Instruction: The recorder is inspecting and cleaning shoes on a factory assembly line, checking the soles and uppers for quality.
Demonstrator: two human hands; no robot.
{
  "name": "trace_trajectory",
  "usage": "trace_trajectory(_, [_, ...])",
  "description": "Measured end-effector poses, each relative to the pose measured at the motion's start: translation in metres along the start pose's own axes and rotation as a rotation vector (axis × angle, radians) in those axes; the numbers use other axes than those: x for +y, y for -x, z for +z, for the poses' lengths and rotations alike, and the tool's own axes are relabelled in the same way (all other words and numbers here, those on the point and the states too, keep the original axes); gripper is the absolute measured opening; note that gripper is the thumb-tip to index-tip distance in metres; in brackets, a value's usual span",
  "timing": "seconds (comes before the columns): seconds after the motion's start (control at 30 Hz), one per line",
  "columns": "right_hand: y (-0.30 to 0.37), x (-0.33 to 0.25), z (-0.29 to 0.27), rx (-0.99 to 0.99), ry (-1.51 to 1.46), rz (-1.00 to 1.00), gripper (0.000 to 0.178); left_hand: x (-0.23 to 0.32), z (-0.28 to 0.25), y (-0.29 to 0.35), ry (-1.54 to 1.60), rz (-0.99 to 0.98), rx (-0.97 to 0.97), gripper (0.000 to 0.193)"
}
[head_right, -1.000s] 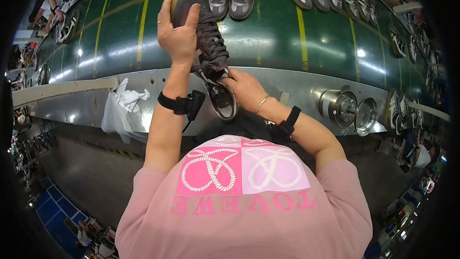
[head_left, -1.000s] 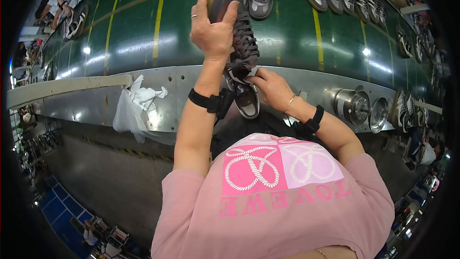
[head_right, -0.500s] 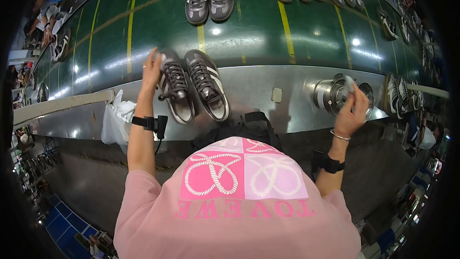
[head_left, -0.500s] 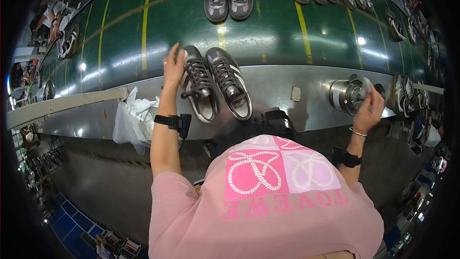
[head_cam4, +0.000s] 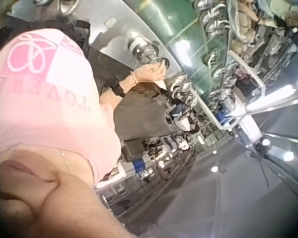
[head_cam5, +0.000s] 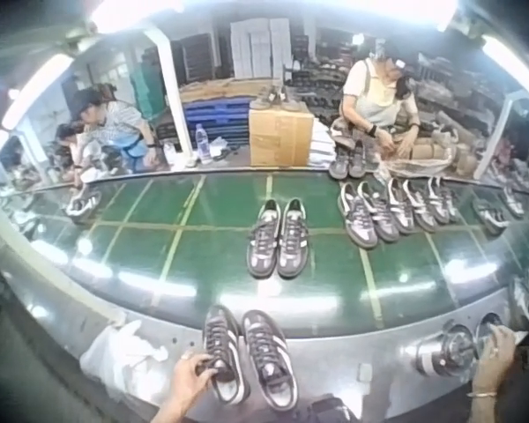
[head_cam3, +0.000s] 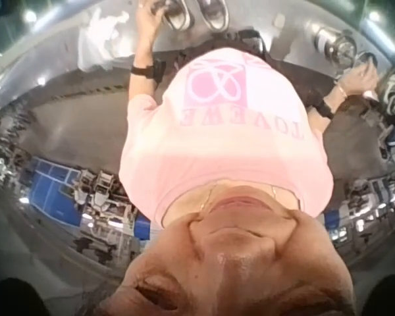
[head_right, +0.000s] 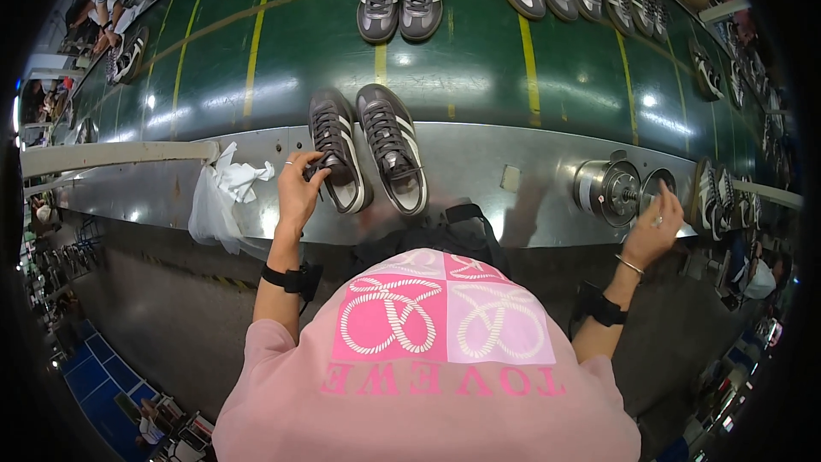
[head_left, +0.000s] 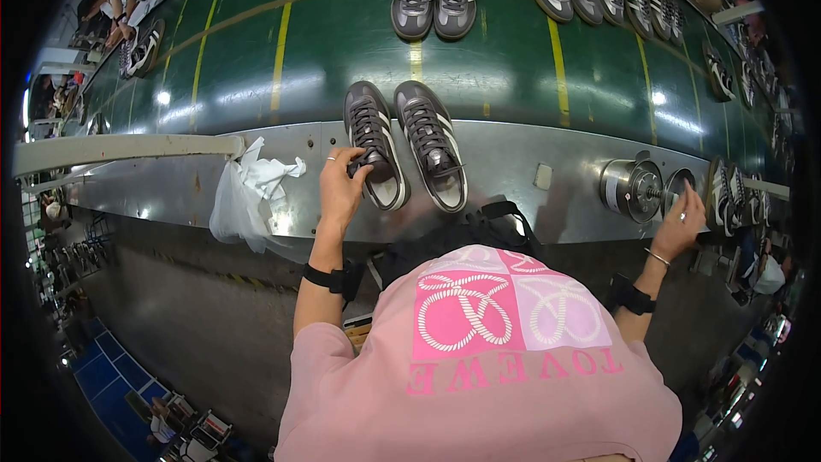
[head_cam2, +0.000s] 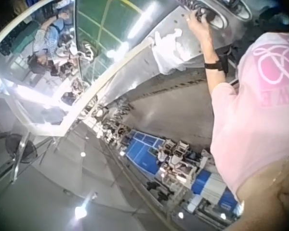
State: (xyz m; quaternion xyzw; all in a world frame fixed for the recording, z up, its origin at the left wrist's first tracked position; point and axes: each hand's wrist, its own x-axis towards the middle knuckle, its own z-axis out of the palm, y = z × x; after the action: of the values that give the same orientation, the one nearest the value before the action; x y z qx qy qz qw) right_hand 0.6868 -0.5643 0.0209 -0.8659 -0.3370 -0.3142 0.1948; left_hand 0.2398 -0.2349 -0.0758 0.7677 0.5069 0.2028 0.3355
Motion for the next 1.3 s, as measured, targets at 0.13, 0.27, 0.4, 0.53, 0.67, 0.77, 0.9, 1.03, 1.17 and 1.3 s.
trace_trajectory(0.13, [0.019, -0.110, 0.051, -0.469, -0.599, -0.124, 0.033, 0.000, -0.002, 0.005, 0.022, 0.093, 0.073, 0.016])
trace_trajectory(0.27, [0.062, -0.199, 0.106, -0.748, -0.867, -0.513, 0.042, 0.004, -0.003, 0.007, -0.055, 0.187, 0.068, 0.010])
trace_trajectory(0.4, [0.070, -0.266, 0.117, -0.809, -0.948, -0.740, 0.044, 0.009, 0.005, 0.017, -0.110, 0.114, 0.156, 0.013])
trace_trajectory(0.53, [0.079, -0.282, 0.134, -0.754, -0.977, -0.812, 0.041, 0.015, -0.002, 0.022, -0.204, 0.114, 0.101, 0.015])
trace_trajectory(0.67, [0.085, -0.282, 0.139, -0.672, -1.083, -0.810, 0.028, 0.024, -0.007, 0.028, -0.246, 0.117, 0.016, 0.015])
trace_trajectory(0.77, [0.084, -0.280, 0.136, -0.721, -1.142, -0.715, 0.020, 0.029, -0.001, 0.045, -0.294, 0.248, -0.018, 0.025])
trace_trajectory(0.9, [0.081, -0.276, 0.123, -0.918, -1.185, -0.474, 0.016, 0.027, 0.013, 0.063, -0.434, 0.227, -0.193, 0.054])
trace_trajectory(1.03, [0.070, -0.263, 0.107, -1.124, -1.028, -0.479, 0.030, 0.018, 0.024, 0.057, -0.577, 0.213, -0.219, 0.068])
trace_trajectory(1.17, [0.077, -0.246, 0.093, -1.064, -0.934, -0.758, 0.045, 0.019, 0.032, 0.054, -0.640, 0.221, -0.304, 0.067])
trace_trajectory(1.3, [0.084, -0.253, 0.087, -1.154, -0.870, -0.787, 0.048, 0.017, 0.039, 0.056, -0.670, 0.246, -0.303, 0.064])
